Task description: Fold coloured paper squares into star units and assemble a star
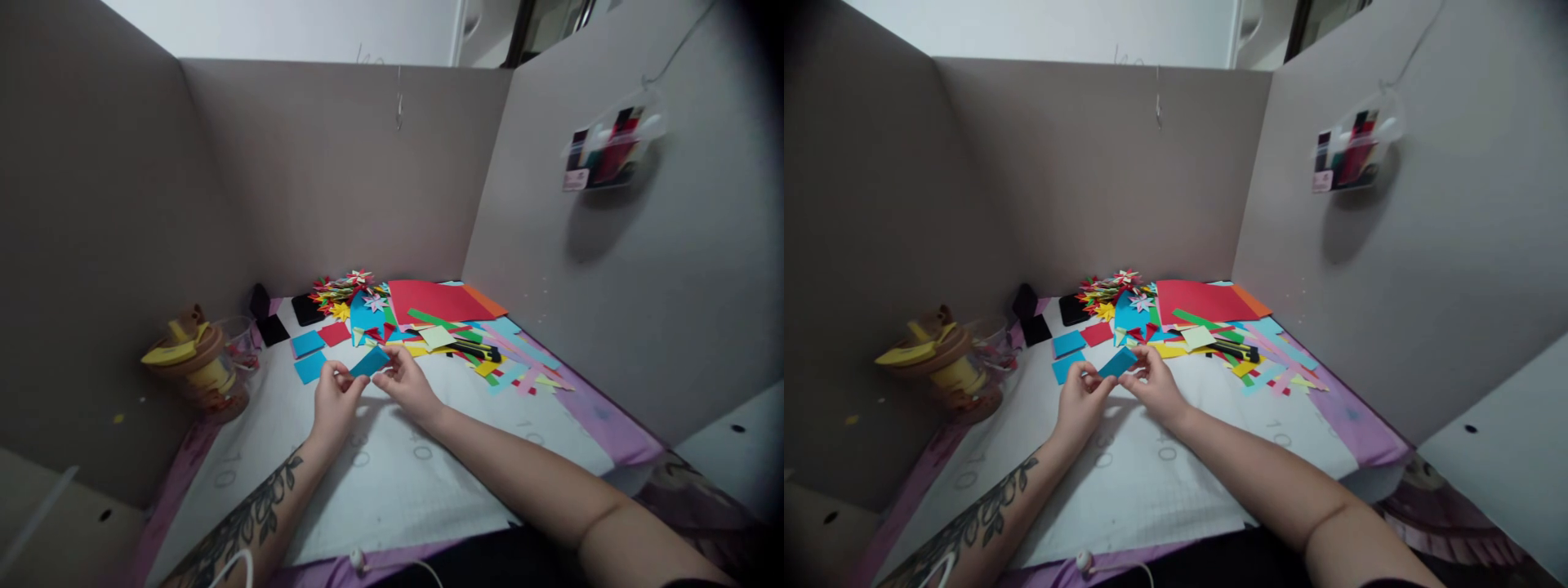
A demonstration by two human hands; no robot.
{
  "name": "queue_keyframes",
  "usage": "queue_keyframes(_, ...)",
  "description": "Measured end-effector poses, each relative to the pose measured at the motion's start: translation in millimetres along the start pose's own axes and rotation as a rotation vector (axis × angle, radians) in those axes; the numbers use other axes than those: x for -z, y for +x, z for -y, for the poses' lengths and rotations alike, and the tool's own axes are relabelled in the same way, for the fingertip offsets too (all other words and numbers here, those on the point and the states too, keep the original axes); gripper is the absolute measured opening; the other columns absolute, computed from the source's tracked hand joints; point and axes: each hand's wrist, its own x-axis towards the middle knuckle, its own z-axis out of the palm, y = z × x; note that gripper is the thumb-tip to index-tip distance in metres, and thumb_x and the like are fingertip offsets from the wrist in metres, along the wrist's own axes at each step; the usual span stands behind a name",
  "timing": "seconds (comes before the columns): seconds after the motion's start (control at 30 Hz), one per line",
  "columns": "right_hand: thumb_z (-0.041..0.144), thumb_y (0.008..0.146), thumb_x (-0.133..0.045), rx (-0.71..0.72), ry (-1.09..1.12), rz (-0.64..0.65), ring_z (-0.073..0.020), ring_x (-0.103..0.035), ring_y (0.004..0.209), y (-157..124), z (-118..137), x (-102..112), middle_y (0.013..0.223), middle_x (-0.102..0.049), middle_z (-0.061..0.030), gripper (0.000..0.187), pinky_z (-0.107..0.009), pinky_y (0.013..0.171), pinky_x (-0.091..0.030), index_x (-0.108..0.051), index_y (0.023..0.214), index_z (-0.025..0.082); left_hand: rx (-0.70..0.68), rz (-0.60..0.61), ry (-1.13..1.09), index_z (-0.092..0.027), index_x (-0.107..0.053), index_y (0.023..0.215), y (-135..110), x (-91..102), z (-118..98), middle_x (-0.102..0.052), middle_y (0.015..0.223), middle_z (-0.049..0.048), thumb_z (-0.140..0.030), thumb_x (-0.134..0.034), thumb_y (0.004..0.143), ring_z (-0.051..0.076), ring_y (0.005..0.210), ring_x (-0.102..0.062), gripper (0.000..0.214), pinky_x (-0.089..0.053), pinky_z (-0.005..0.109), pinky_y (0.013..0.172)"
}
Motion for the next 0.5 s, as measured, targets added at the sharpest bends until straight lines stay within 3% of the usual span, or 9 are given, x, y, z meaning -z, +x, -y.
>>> queue_keyframes(0.13,0.036,0.07,-0.068,-0.077,-0.142,0.086,-0.0156,-0.055,0.07,-5.0,-2.9,-4.5,0.077,-0.061,-0.0015,0.022,-0.027,0.062,-0.042,-0.063,0.084,0.02,0.037,0.021,-0.071,-0.022,-0.037,0.083,-2.6,-2.1,-1.7,-0.049,0.055,-0.0095,-0.025,-0.062,0.07,0.007,0.048,-0.047,0.028,-0.035,0.017,0.048)
queue_keyframes(0.37,0.037,0.068,-0.069,-0.075,-0.134,0.025,-0.0148,-0.053,0.066,-4.0,-6.9,-4.8,0.072,-0.062,-0.0012,0.023,-0.026,0.062,-0.041,-0.065,0.075,0.016,0.055,0.025,-0.065,-0.022,-0.037,0.081,-4.5,-3.8,-3.8,-0.048,0.052,-0.011,-0.025,-0.063,0.069,0.006,0.044,-0.045,0.028,-0.03,0.015,0.044)
queue_keyframes(0.5,0.033,0.068,-0.068,-0.128,-0.055,0.005,-0.0133,-0.052,0.062,-2.0,-8.2,-4.2,0.066,-0.061,0.0,0.02,-0.025,0.06,-0.04,-0.063,0.07,0.014,0.064,0.043,-0.052,-0.022,-0.037,0.083,-3.3,-3.3,-0.7,-0.053,0.054,-0.0099,-0.028,-0.065,0.069,0.007,0.047,-0.051,0.032,-0.033,0.015,0.045)
